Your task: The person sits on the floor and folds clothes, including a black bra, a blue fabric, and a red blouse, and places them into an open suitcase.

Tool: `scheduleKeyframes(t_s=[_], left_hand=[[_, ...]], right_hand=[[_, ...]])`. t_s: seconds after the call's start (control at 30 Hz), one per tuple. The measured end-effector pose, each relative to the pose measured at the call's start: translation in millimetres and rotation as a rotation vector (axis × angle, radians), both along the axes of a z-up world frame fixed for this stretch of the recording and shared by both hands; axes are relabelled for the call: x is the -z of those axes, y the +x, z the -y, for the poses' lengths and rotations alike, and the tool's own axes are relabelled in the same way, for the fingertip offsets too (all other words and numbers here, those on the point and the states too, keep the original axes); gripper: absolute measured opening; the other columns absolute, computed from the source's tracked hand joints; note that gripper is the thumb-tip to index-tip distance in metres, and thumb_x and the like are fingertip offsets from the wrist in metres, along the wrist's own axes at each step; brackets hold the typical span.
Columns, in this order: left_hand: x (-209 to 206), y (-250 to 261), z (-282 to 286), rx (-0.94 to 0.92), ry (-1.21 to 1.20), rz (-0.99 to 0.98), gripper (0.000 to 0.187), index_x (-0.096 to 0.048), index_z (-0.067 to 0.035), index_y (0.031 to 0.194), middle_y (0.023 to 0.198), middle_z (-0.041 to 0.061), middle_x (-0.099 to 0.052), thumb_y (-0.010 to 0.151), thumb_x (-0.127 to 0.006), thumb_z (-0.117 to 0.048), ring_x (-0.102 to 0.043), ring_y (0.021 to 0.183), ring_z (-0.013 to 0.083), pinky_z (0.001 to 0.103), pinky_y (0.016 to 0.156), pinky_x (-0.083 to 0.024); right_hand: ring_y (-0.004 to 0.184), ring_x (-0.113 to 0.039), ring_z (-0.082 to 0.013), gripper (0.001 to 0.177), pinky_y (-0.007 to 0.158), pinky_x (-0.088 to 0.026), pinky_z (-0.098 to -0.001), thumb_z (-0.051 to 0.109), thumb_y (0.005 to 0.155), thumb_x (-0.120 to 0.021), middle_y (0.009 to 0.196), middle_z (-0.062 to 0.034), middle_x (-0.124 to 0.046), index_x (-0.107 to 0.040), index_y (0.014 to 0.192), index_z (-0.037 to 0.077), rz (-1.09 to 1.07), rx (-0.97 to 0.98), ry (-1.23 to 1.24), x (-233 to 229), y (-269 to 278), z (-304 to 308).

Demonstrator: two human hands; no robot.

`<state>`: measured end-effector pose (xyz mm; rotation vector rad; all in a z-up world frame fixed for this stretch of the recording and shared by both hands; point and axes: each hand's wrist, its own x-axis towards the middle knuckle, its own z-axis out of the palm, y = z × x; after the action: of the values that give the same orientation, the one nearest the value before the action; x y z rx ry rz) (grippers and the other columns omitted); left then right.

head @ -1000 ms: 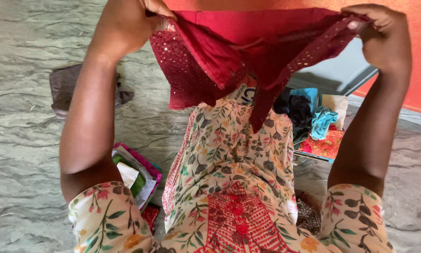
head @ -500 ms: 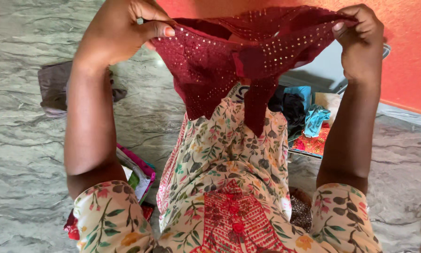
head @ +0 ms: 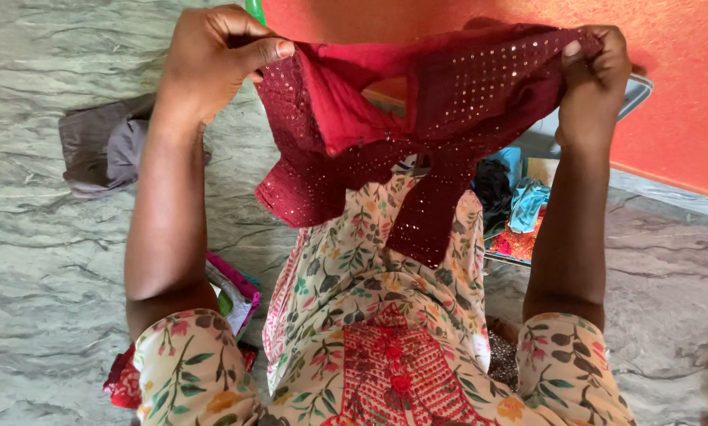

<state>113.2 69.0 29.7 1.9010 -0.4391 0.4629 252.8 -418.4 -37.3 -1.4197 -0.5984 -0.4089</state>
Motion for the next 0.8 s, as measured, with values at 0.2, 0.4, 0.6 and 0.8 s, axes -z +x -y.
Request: scheduleKeyframes(t_s=[0.2,0.4,0.6,0.8], left_hand=[[-14,-48,21,-0.141,0.176,0.097,0.026,-0.068,0.002,0.089,0.076,0.003,-0.06,0.102,-0.083,-0.014,-0.046,0.068,0.0068,0.025,0.06,-0.035],[-4,-70,21,0.096,-0.038,-0.001,0.019,-0.067,-0.002,0.117,0.086,-0.003,-0.063,0.104,-0.081,-0.007,-0.046,0.064,0.0023,0.021,0.058,-0.033],[118,-15,50,-0.505,0.174,-0.121,0.024,-0.068,-0.012,0.11,0.071,0.004,-0.063,0.093,-0.081,-0.023,-0.06,0.062,0.018,0.036,0.056,-0.044],[231,-31,114,-0.564,0.454,-0.151,0.019,-0.073,-0.023,0.109,0.096,0.009,-0.064,0.095,-0.074,-0.036,-0.068,0.085,0.0323,0.047,0.068,-0.054]], right_hand=[[0.089,-0.059,-0.0114,0.018,0.084,-0.049,-0.0231,-0.014,0.109,-0.061,0.104,-0.006,-0.065,-0.058,0.123,-0.003,-0.194,-0.04,0.131,-30,-61,-18],[0.088,-0.068,-0.0171,0.026,0.079,-0.055,-0.0266,-0.014,0.109,-0.056,0.108,-0.013,-0.069,-0.058,0.127,0.004,-0.29,-0.257,0.205,-21,-93,-20],[0.091,-0.062,-0.0117,0.019,0.082,-0.052,-0.0243,-0.009,0.101,-0.059,0.104,-0.0052,-0.066,-0.061,0.114,0.005,-0.307,-0.086,-0.138,148,-22,-65],[0.093,-0.059,-0.0087,0.016,0.086,-0.049,-0.0226,-0.008,0.098,-0.06,0.099,-0.0007,-0.064,-0.065,0.108,0.005,-0.476,0.005,-0.163,290,-16,-81]])
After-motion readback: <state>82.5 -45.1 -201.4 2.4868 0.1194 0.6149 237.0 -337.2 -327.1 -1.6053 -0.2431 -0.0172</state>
